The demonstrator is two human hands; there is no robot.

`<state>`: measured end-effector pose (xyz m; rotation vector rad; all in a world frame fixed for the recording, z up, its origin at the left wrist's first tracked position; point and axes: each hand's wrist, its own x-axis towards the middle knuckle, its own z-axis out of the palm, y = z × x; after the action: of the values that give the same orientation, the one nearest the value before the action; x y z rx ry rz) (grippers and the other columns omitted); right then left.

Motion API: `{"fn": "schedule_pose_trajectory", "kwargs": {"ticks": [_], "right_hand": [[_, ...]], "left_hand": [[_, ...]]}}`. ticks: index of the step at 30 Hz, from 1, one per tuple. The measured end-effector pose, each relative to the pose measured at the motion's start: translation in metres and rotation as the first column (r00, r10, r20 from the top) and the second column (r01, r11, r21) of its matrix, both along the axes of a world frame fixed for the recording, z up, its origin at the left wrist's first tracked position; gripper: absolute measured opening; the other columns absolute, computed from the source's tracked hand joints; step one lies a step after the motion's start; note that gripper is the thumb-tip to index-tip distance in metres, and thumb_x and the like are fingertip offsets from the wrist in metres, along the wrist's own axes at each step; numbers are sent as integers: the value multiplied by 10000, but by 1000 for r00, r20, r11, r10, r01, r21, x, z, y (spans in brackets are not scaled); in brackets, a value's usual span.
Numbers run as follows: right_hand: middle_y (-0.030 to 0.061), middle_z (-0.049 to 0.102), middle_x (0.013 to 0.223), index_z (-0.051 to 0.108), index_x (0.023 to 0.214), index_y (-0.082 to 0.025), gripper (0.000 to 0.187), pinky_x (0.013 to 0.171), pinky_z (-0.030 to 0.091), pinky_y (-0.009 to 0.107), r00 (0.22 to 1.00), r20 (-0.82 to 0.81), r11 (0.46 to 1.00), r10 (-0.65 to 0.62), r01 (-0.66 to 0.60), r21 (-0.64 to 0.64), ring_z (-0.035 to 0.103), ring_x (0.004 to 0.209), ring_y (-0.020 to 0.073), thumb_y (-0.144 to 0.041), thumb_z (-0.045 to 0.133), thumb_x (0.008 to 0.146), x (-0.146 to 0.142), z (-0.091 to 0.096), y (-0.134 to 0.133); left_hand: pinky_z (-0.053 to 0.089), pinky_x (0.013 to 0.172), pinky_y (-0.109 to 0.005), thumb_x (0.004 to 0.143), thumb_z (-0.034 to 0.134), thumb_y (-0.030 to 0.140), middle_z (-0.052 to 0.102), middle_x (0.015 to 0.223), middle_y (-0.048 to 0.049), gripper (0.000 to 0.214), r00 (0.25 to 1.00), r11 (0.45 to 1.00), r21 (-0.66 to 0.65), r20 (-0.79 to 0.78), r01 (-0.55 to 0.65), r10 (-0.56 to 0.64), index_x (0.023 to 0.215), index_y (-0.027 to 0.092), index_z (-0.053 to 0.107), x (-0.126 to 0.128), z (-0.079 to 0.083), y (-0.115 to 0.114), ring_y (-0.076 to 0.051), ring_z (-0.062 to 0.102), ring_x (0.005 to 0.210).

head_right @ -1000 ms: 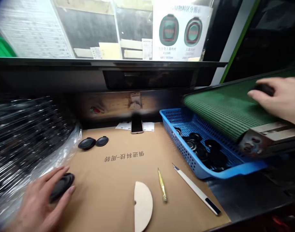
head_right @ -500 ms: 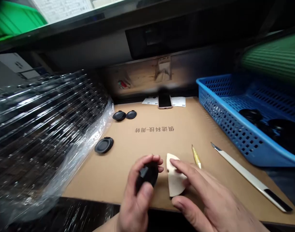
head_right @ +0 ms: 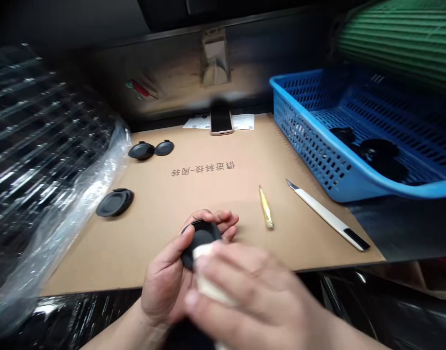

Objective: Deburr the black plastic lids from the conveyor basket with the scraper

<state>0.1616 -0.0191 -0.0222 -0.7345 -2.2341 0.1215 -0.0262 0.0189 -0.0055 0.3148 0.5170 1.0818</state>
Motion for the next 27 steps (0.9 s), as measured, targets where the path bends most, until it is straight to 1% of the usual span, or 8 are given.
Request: {"fn": "schedule_pose_trajectory", "kwargs": {"ticks": [2, 7, 11, 15, 18, 20, 23, 27], "right_hand": [[51, 620, 1461, 656, 1353, -183, 382, 1217, 408, 374, 994, 32, 989, 107, -109, 96, 461, 1464, 215, -174, 417, 1055, -11, 1, 8], [161, 438, 1597, 536, 1439, -47, 464, 1258, 323, 519, 993, 87, 997, 77, -74, -36, 332, 1535, 302, -148, 533, 986, -7, -2, 15], [120, 522, 1541, 571, 1410, -72, 423, 1244, 373, 440, 985, 74, 987, 158, -161, 29, 361, 1522, 259, -192, 527, 1006, -4, 0, 11], [150, 540, 1515, 604, 1367, -56, 399, 1228, 393, 495, 995, 65, 997, 74, -74, -11, 381, 1509, 278, -164, 481, 1002, -7, 3, 10], [83, 604, 1464, 652, 1324, -112, 350, 1234, 392, 404, 990, 79, 992, 113, -117, 47, 390, 1505, 228, -212, 469, 1043, -7, 4, 9], [96, 559, 1509, 614, 1369, -94, 379, 1242, 379, 421, 988, 87, 991, 128, -131, 30, 372, 1516, 235, -185, 464, 1034, -6, 2, 9], [173, 454, 1582, 550, 1416, -23, 454, 1235, 368, 526, 998, 41, 999, 51, -51, -20, 319, 1538, 309, -137, 465, 985, -7, -3, 10], [127, 515, 1548, 576, 1404, -69, 415, 1240, 380, 453, 992, 37, 991, 121, -123, 57, 351, 1526, 271, -191, 482, 1019, -9, -8, 11]], "left_hand": [[372, 1218, -389, 978, 566, 296, 655, 1403, -106, 187, 997, 999, 5, 59, 54, -54, 997, 183, 714, 3, 3, -1, -250, 541, 1404], [365, 1238, -370, 971, 567, 319, 551, 1554, -55, 320, 980, 989, 14, 133, 147, -147, 1239, 210, 704, 0, 7, -5, -231, 460, 1481], [379, 1232, -341, 1000, 527, 353, 533, 1564, -70, 439, 987, 993, 32, 112, 113, -116, 1395, 193, 631, -2, 4, -6, -231, 445, 1488], [392, 1226, -344, 985, 530, 342, 524, 1570, -59, 445, 977, 985, 52, 126, 167, -172, 1391, 196, 639, 0, 1, -6, -237, 424, 1498], [376, 1233, -325, 1004, 492, 335, 508, 1582, -62, 455, 981, 986, 72, 113, 148, -155, 1414, 187, 621, 0, 1, -6, -226, 415, 1504], [373, 1237, -329, 1005, 485, 328, 508, 1582, -57, 451, 981, 986, 73, 114, 147, -155, 1409, 185, 626, 0, 1, -7, -227, 410, 1507], [362, 1247, -356, 988, 504, 324, 524, 1572, -44, 440, 980, 984, 70, 110, 162, -169, 1385, 199, 647, 0, 1, -6, -235, 399, 1514], [308, 1276, -384, 1003, 477, 348, 528, 1571, -59, 390, 992, 990, 77, 42, 117, -120, 1274, 195, 712, -2, 2, -5, -247, 410, 1510]]}}
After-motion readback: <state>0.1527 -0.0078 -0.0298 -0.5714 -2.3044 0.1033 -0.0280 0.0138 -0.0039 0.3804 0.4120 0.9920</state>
